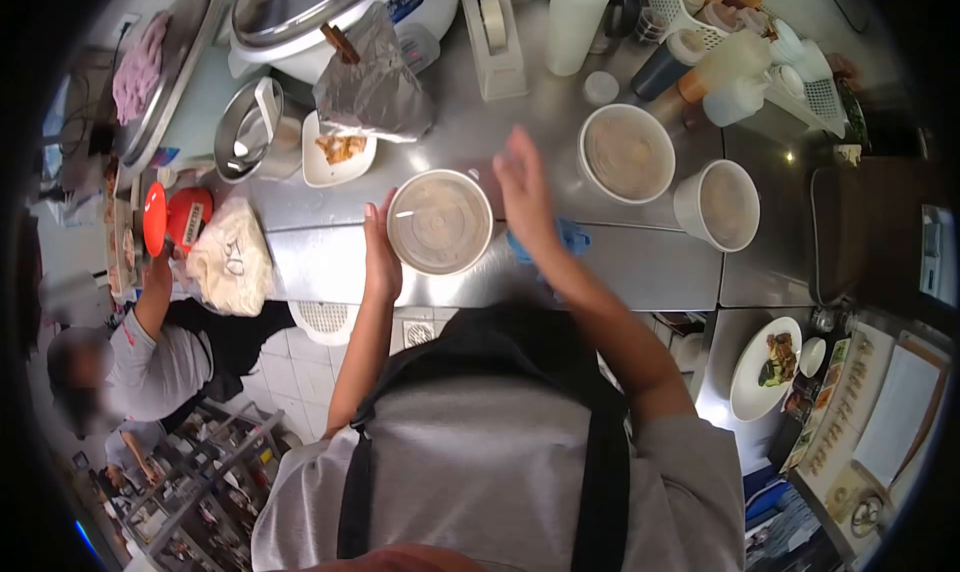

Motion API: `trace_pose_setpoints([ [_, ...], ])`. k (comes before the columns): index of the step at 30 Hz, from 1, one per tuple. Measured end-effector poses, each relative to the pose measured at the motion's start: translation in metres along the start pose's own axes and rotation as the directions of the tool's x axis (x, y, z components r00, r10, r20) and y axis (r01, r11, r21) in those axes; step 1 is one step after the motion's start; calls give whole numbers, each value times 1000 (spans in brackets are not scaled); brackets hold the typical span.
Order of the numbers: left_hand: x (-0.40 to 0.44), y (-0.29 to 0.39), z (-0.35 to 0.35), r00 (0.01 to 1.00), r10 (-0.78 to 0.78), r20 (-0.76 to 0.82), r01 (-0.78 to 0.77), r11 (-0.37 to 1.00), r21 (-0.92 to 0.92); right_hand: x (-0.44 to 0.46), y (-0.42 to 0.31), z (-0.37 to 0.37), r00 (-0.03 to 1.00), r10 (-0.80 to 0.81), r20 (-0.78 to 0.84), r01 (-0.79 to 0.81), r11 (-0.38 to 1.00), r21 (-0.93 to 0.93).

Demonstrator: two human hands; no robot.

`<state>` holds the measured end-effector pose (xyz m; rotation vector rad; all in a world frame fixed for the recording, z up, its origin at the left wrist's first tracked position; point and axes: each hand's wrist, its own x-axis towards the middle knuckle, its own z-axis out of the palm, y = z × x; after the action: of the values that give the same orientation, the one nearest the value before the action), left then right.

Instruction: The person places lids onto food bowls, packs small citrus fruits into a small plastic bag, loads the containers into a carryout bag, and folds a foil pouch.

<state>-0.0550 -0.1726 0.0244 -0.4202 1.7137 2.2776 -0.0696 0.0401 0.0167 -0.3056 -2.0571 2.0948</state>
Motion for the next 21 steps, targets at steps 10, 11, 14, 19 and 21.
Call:
trace_pose_setpoints([
  [10, 123, 61, 127, 873, 142, 466, -453, 592, 667, 221, 36, -7, 987, 63, -147, -112, 928, -355],
  [11, 144, 48, 129, 867, 192, 460, -479, 579, 660, 220, 35, -10, 987, 62, -146, -101, 955, -278],
  [14, 174, 29, 134, 872, 229, 433, -482, 559, 675, 189, 8, -11, 989, 67, -131, -76, 995, -65],
  [19, 199, 15, 127, 925, 96, 366, -264, 857, 442, 68, -64, -15, 998, 37, -42, -39, 998, -51],
  [21, 193, 26, 134, 952, -12, 307, -136, 881, 454, 18, -73, -30, 996, 87, -18, -88, 992, -96],
])
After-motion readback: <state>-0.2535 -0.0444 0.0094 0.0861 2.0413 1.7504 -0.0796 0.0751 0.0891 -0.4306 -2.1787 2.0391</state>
